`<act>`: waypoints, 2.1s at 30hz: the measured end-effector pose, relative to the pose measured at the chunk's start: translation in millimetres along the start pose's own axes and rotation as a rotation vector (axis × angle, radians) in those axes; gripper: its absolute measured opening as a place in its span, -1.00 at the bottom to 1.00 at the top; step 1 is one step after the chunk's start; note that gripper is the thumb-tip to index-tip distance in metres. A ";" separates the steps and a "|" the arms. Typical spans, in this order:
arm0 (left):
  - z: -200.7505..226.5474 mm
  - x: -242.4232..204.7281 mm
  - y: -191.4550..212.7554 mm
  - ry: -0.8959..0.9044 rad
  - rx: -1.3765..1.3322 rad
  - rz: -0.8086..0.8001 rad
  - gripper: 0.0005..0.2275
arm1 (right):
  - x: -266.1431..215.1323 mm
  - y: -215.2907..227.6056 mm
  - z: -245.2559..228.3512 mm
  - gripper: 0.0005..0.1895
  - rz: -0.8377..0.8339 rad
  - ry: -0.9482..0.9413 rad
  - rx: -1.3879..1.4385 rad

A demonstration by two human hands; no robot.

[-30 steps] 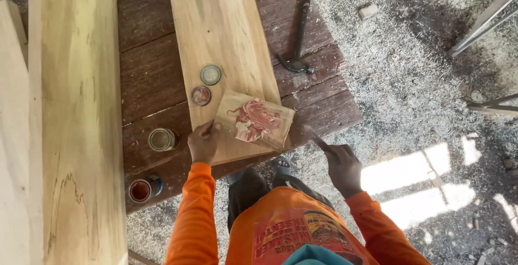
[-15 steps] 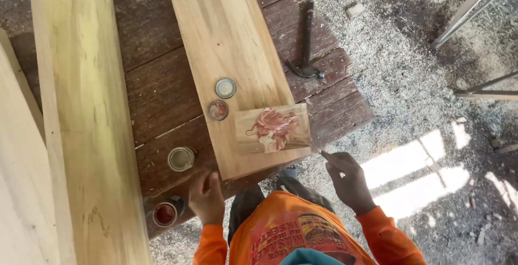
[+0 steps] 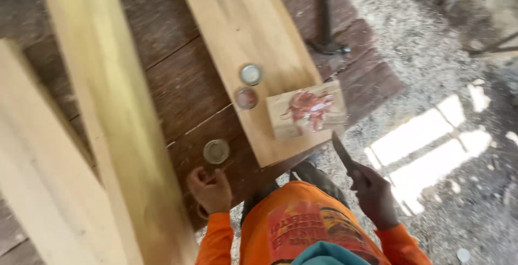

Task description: Apply wood putty to a wooden plank using a scraper.

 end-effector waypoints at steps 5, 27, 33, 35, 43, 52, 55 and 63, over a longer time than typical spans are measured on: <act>46.6 33.4 -9.1 -0.161 0.045 -0.123 -0.11 | -3.1 -22.7 -46.0 -0.71 -0.181 -0.002 0.218; 139.1 9.2 15.7 -0.333 -0.203 -0.298 -0.32 | -33.6 -129.9 -263.8 -0.85 -0.409 0.682 -0.654; 153.8 6.1 16.5 -0.402 -0.214 -0.290 -0.35 | -31.3 -139.5 -260.7 -0.84 -0.451 0.707 -0.667; 156.8 9.9 17.0 -0.424 -0.245 -0.289 -0.34 | -25.2 -126.6 -265.8 -0.86 -0.469 0.685 -0.571; 183.5 8.2 3.1 -0.565 -0.219 -0.299 -0.37 | -14.6 -107.8 -248.2 -0.89 -0.304 0.662 -0.408; 213.1 19.5 0.1 -0.571 -0.240 -0.264 -0.36 | 4.3 -129.1 -150.8 -0.81 -0.589 0.228 0.371; 218.4 23.7 3.3 -0.571 -0.216 -0.224 -0.31 | -0.6 -140.6 -125.7 -0.78 -0.680 0.002 0.571; 203.3 42.3 0.6 -0.396 -0.263 -0.174 -0.33 | 16.5 -113.0 -102.1 -0.76 -0.576 -0.048 0.546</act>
Point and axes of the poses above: each hand's wrist, its own x-axis towards the middle knuckle, its own y-axis out of the back of the hand, z = x × y, the point moved 10 cm from there along x, towards the middle knuckle, and after that the axes turned 4 degrees about -x, right-handed, at the moved point
